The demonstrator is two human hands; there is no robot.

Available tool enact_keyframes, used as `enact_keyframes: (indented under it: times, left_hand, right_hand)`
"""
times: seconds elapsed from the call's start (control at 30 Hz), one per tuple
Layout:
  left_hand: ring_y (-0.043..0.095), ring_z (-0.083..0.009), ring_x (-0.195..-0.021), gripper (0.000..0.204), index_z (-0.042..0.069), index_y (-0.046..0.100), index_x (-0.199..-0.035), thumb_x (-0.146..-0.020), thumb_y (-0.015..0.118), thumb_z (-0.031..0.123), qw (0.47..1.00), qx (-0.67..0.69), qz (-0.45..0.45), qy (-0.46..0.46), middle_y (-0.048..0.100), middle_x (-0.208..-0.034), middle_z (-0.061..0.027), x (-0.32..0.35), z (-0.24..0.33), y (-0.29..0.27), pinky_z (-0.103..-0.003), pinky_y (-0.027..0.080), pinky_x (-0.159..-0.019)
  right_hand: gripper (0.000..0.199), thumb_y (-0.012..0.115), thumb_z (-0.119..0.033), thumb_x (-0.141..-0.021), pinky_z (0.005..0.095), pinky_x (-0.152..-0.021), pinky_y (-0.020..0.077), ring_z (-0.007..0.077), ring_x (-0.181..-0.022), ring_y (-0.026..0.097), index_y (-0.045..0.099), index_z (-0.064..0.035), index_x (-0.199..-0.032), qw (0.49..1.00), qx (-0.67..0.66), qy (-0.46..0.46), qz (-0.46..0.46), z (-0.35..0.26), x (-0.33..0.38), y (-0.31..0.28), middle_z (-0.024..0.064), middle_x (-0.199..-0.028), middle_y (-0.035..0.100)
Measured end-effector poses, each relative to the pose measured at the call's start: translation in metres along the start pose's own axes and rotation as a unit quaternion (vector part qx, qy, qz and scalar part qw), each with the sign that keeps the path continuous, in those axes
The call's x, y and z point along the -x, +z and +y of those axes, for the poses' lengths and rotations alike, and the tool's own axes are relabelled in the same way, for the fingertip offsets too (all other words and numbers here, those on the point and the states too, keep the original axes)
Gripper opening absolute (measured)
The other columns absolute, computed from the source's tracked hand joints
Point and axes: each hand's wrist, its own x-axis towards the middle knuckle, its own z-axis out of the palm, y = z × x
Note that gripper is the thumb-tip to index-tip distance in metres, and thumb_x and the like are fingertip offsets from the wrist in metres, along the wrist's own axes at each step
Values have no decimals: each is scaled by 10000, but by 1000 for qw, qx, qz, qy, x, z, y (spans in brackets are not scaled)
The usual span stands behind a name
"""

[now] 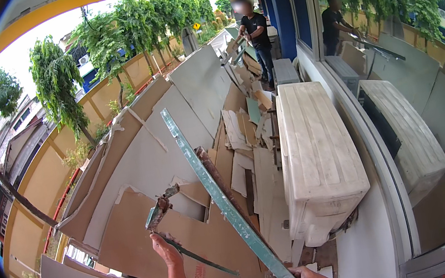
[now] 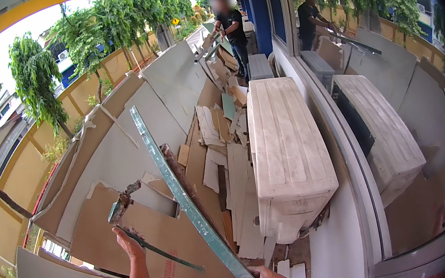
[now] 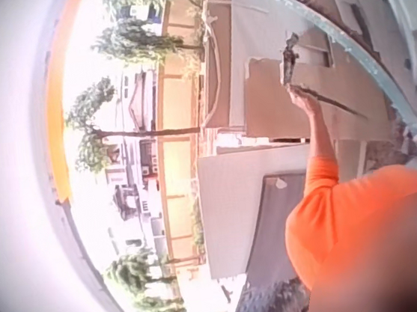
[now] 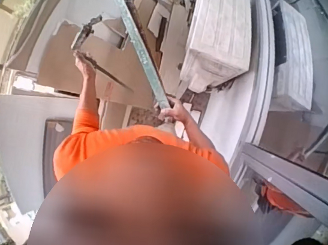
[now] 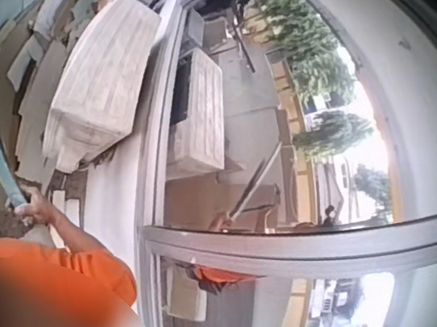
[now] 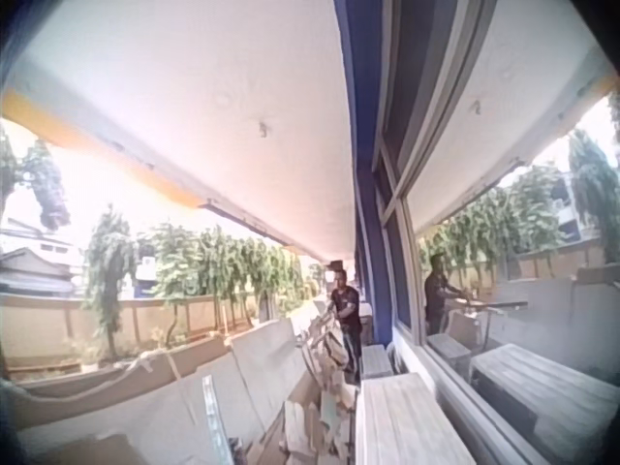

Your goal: The person repeatedly picks up long metal and plastic strips from a cluttered outdoor area and throws them into a yellow truck bed. The person handles items one at a time, walking back and forth between the pile and the truck.

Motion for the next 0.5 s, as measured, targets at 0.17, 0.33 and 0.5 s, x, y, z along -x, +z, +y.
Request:
enact_keyframes:
  times: [0.17, 0.33, 0.5]
  left_hand:
    - [485, -80, -547, 347, 113, 502, -853, -953, 725, 359, 995, -74, -19, 70, 477, -689, 26, 23, 54, -54, -267, 426, -479]
    - [497, -89, -538, 317, 84, 524, -921, -944, 749, 306, 999, -30, 4, 26, 499, -699, 21, 59, 109, -156, -259, 449, -498]
    - [491, -79, -601, 439, 1, 565, -1261, -991, 676, 329, 993, 114, -13, 20, 459, -725, 17, 102, 154, -278, -322, 557, -575]
  right_hand:
    - [632, 789, -197, -836, 379, -1005, 489, 230, -1111, 664, 546, 35, -1371, 999, 14, -42, 28, 11, 23, 52, 136, -1208, 695]
    - [536, 780, -177, -833, 346, -957, 518, 203, -1088, 663, 593, 27, -1292, 994, 11, -85, 60, 56, 46, 143, 116, -1155, 692]
    - [644, 753, -149, -826, 372, -988, 507, 232, -1095, 670, 504, 53, -1384, 993, -14, -94, 72, 126, 57, 254, 145, -1185, 681]
